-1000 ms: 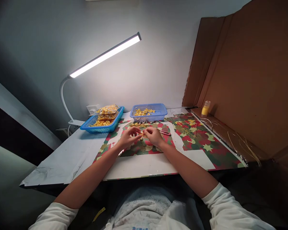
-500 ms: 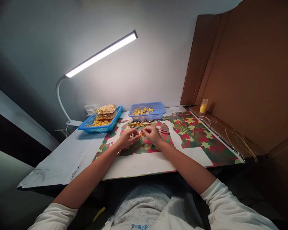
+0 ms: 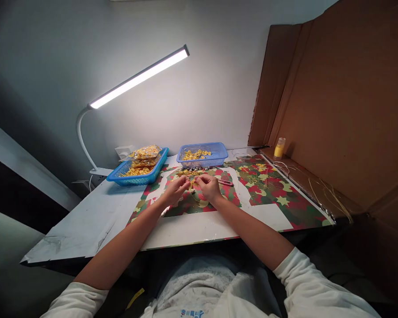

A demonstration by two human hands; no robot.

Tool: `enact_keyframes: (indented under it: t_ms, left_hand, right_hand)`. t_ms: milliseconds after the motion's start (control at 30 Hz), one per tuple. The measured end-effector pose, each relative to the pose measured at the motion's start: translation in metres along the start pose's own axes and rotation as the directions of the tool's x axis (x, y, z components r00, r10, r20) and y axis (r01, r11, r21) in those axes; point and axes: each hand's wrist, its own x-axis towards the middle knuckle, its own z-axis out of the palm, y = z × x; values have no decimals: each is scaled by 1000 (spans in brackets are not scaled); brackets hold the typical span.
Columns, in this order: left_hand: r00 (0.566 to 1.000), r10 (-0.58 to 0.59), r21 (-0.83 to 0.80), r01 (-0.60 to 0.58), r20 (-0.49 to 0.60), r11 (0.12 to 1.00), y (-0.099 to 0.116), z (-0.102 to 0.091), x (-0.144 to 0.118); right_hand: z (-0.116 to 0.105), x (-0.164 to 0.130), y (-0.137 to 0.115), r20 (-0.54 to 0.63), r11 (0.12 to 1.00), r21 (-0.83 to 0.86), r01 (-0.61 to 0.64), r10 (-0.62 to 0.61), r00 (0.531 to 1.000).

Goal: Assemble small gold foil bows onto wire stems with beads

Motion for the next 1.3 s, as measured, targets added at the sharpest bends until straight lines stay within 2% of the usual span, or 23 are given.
enact_keyframes:
  t_ms: [100,233,300,467,733,900,1067,1300]
  left_hand:
    - [996,-51,-151,39,-78,988,-1,2,0]
    - [975,-209,-237,187,-72,953,3,3,-2]
    - [968,-236,-272,203,-91,941,6,4,-2]
    - [957,-225,-359,147,-184,921,5,4,0]
    - [956,-202,-339,122,-212,933,0,3,1]
    - [953,-212,-349,127,-217,928,0,4,1]
    - [955,-191,-305,117,-228,945,0,4,0]
    - [953,-172,-250,109,-249,962,1,4,0]
  right_hand:
    - [-1,0,0,-21,999,41,-22,23,1000]
    - [-2,0,-1,-33,998,55,-28,30,999]
    - [-2,0,-1,-25,999,38,-18,19,1000]
    - [-3,-2,-4,30,1000,2,15,-15,999]
    - [-7,-5,-11,173,999,8,-35,33,984]
    - [-6,-5,-11,184,997,32,-63,56,981]
    - [-5,-6,-13,190,999,23,-44,39,981]
    - [-5,-6,-12,192,996,34,-85,77,978]
